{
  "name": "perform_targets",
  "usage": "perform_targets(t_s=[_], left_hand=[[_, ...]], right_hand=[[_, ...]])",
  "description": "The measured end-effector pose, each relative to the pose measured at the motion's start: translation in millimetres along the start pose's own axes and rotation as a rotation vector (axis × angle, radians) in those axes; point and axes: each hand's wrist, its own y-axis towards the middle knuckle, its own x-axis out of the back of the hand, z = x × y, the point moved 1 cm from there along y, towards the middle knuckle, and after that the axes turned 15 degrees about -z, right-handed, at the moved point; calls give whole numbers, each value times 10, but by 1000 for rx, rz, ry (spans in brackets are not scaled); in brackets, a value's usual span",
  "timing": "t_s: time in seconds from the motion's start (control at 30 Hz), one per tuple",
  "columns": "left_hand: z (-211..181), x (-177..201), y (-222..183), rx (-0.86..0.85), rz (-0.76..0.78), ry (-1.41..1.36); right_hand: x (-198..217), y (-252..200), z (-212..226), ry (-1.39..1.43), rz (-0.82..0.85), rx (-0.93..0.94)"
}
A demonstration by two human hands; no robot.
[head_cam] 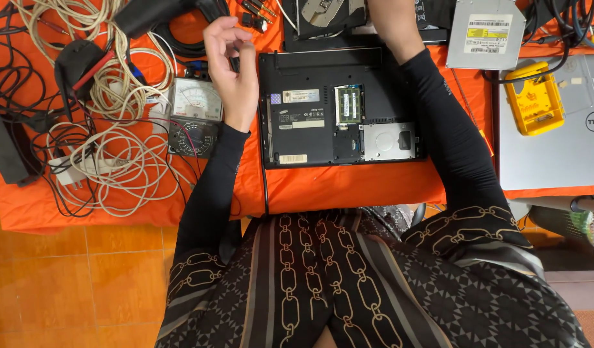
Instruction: Cleaning or drying a laptop CD/DVD drive using a hairdryer at a repair station.
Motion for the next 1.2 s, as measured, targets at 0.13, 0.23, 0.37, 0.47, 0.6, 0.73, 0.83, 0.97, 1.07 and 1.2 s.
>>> perform_targets(t_s=[0.13, 0.23, 0.37, 0.47, 0.6, 0.73, 0.83, 0.97, 1.07, 1.2], left_hand=[[50, -5, 0, 0, 6, -15], [11, -39, -10, 92, 51, -113], [-97, -140, -94, 182, 193, -53], [-196, -243, -171, 311, 285, -90], [-399, -332, -265, 686, 426, -310], [-372, -351, -382, 634, 371, -241], [-374, -362, -417, 601, 341, -304], [-455, -367, -360, 526, 312, -279], [-494, -374, -338, 552, 285, -296], [-446, -361, -356, 579, 272, -274]], right_hand=[[370, 309, 210, 101, 155, -170], [1088, 787, 548, 931, -130, -860], [1392, 777, 686, 1096, -160, -1050], [1656, 806, 887, 1209, -131, -1196], [1889, 797, 1228, 1356, -146, -1425], [1827, 613, 1336, 1286, -131, -1308], [1823, 548, 1409, 1279, -128, -1238], [1892, 554, 1484, 1308, -20, -1189], [1980, 618, 1519, 1302, 82, -1084], [2039, 683, 1559, 1312, 269, -1098]])
